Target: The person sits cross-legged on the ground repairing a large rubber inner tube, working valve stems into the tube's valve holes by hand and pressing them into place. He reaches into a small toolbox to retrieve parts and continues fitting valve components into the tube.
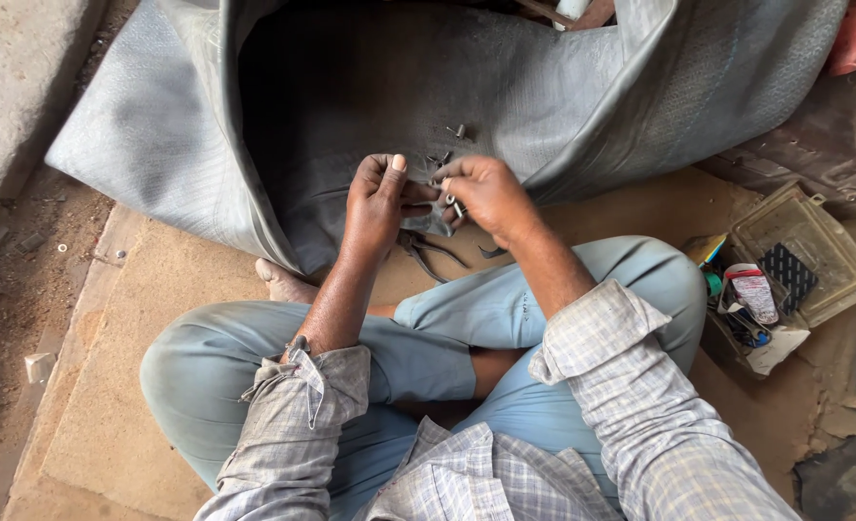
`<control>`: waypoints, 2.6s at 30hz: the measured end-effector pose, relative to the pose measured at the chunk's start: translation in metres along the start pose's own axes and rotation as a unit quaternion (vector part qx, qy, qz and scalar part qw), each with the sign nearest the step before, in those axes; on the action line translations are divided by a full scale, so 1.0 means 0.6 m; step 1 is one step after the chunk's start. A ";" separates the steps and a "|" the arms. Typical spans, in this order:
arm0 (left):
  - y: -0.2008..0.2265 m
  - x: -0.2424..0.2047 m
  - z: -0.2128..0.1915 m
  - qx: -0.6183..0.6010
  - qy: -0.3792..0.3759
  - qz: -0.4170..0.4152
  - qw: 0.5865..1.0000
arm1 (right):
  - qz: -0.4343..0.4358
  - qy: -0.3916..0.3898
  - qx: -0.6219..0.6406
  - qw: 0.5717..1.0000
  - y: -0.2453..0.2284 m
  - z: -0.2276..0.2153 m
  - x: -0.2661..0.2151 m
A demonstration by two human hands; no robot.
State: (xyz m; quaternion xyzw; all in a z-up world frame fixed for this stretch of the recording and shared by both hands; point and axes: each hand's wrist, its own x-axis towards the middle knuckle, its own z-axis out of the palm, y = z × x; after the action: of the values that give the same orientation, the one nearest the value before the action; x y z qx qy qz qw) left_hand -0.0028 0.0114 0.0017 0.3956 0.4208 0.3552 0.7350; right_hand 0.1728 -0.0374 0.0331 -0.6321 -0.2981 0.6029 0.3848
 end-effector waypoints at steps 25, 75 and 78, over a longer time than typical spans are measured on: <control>0.064 -0.008 -0.028 -0.105 0.024 0.051 0.993 | -0.092 -0.037 0.178 0.979 0.030 0.041 -0.004; 0.105 -0.055 0.021 0.517 -0.015 0.361 0.776 | -0.119 -0.036 0.208 0.970 0.065 0.040 0.022; 0.096 -0.050 0.016 0.515 0.010 0.363 0.776 | -0.102 -0.024 0.206 0.973 0.057 0.044 0.017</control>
State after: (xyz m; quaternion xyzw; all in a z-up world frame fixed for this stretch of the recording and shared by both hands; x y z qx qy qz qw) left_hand -0.0169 0.0082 0.0657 0.8353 0.3730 0.3297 0.2334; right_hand 0.1446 -0.0434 -0.0008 -0.4911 -0.2400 0.6236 0.5589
